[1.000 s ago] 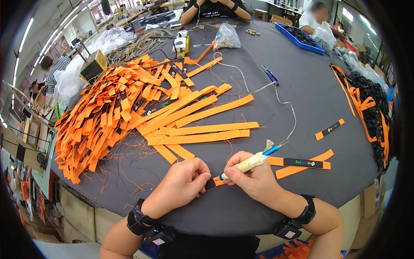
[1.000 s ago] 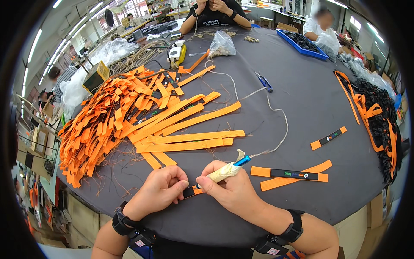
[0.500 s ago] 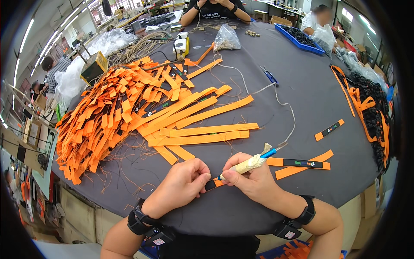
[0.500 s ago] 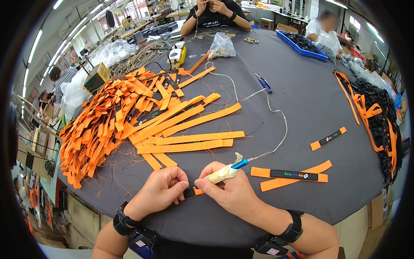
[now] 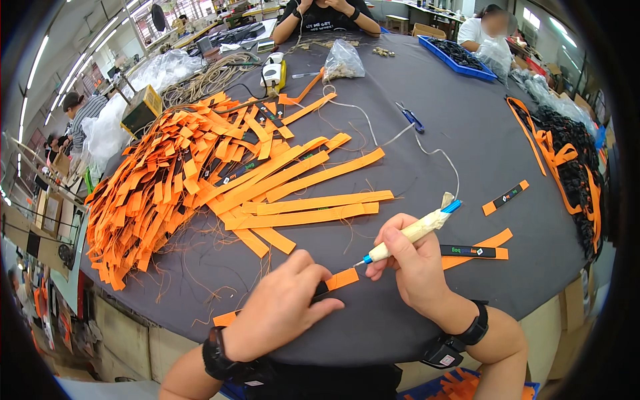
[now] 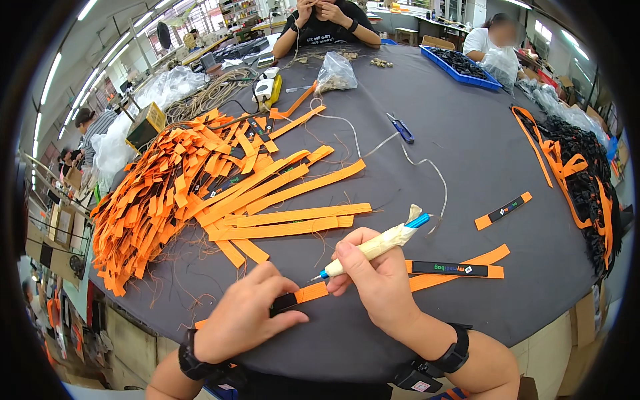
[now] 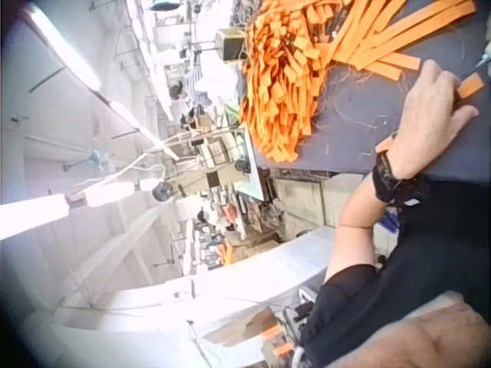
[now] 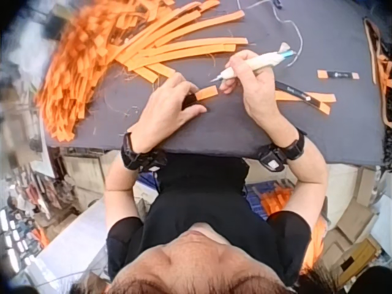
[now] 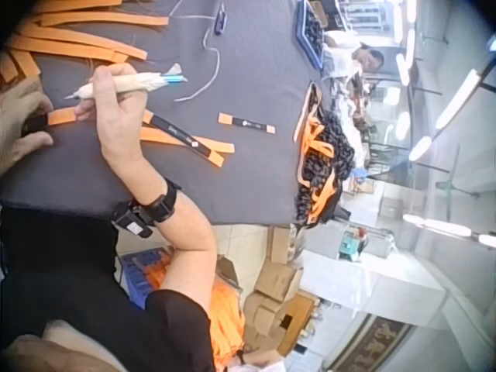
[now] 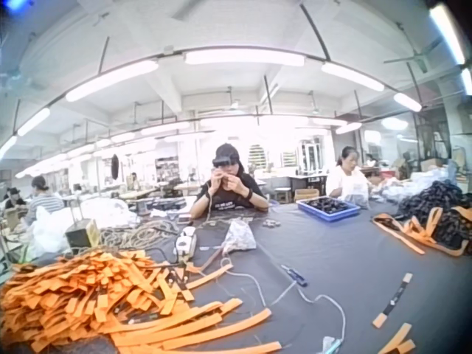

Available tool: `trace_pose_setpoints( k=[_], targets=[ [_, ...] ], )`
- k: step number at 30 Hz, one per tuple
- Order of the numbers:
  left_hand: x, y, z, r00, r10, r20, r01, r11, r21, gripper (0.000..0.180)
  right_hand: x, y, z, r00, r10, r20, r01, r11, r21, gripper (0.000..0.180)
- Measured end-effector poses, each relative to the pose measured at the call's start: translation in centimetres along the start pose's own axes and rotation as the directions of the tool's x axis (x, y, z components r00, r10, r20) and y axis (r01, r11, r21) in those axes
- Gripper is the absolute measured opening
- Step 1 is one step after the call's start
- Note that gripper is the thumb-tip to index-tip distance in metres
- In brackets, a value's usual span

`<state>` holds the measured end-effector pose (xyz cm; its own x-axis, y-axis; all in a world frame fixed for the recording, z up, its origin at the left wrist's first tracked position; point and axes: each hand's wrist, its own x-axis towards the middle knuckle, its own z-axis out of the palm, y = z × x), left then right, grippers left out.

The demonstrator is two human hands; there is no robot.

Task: The person uses a soldering iron to attach small electronic components to orange fabric straps. They pick up a strap, apply the iron to a specific spot, and then place the finished strap into a blue bin. The process is repeated continuously throughout the clip.

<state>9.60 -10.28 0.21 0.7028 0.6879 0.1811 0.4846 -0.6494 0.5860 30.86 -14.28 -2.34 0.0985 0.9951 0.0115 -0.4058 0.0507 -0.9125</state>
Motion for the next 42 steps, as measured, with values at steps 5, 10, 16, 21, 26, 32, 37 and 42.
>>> trace_pose_setpoints(
  k=[5,10,16,21,26,32,37,42],
  targets=[
    [0.2,-0.6,1.1,1.0,0.001,0.001,-0.001,1.0,-0.009,0.012,-0.1,0.3,0.4,0.997,0.061,0.045,-0.056,0.994,-0.092,0.017],
    [0.2,-1.5,0.4,0.992,-0.117,0.043,0.123,0.977,-0.173,0.01,-0.2,0.8,0.4,0.989,0.052,0.139,-0.015,0.968,-0.252,0.016],
    [0.3,-0.5,0.9,0.998,0.016,0.061,-0.014,0.999,-0.043,0.017,-0.2,0.1,-0.2,1.0,-0.021,0.01,0.021,0.999,-0.029,0.015],
    [0.4,-1.1,1.3,0.997,-0.04,0.061,0.047,0.991,-0.129,0.012,-0.1,0.0,0.3,0.998,0.033,0.05,-0.025,0.989,-0.147,0.015],
    [0.3,-1.8,0.8,0.982,-0.167,0.087,0.186,0.923,-0.335,0.009,-0.1,0.8,0.4,0.986,0.029,0.163,0.021,0.955,-0.295,0.014],
    [0.3,-1.9,0.6,0.981,-0.176,0.076,0.191,0.927,-0.323,0.009,0.2,1.5,0.2,0.976,-0.01,0.216,0.101,0.904,-0.416,0.016],
    [0.4,-1.9,0.7,0.984,-0.164,0.068,0.177,0.936,-0.303,0.01,0.2,1.6,0.2,0.976,-0.018,0.217,0.116,0.886,-0.449,0.016],
    [0.5,-1.8,0.7,0.984,-0.166,0.062,0.177,0.937,-0.3,0.009,0.3,1.7,0.0,0.971,-0.02,0.238,0.135,0.868,-0.478,0.017]
  ],
)
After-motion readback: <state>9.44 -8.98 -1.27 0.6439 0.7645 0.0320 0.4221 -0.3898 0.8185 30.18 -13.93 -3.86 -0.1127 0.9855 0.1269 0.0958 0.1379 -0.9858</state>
